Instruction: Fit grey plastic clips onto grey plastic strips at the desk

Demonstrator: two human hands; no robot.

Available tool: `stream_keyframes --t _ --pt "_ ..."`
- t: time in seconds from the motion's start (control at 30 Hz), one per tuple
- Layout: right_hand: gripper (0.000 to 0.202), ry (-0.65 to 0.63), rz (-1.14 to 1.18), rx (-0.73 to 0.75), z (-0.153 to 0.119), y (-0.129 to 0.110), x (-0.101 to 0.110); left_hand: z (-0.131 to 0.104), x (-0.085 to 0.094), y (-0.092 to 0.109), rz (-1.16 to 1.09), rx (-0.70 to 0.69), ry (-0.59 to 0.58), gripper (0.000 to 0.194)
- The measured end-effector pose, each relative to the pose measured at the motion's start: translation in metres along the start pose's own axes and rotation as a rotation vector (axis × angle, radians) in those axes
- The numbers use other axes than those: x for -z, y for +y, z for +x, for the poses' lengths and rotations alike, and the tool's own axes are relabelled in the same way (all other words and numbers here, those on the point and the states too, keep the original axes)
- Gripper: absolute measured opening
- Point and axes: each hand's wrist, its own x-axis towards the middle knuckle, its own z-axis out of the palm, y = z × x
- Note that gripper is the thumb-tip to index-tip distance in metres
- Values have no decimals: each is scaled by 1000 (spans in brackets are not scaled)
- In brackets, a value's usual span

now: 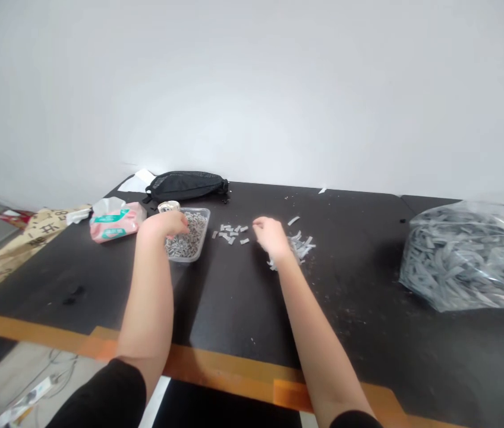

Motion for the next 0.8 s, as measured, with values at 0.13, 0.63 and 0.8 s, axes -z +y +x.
stream_keyframes --t 0.13,0.63,0.8 --pt "30 -13 -208 -118 1 19 31 13 -9 5 42 38 -84 35" --pt "25 -159 -226 -137 -4 33 53 34 -14 0 -9 -10 0 36" --pt "24 -85 -184 -113 -9 30 64 41 -17 -2 -65 -50 79 38"
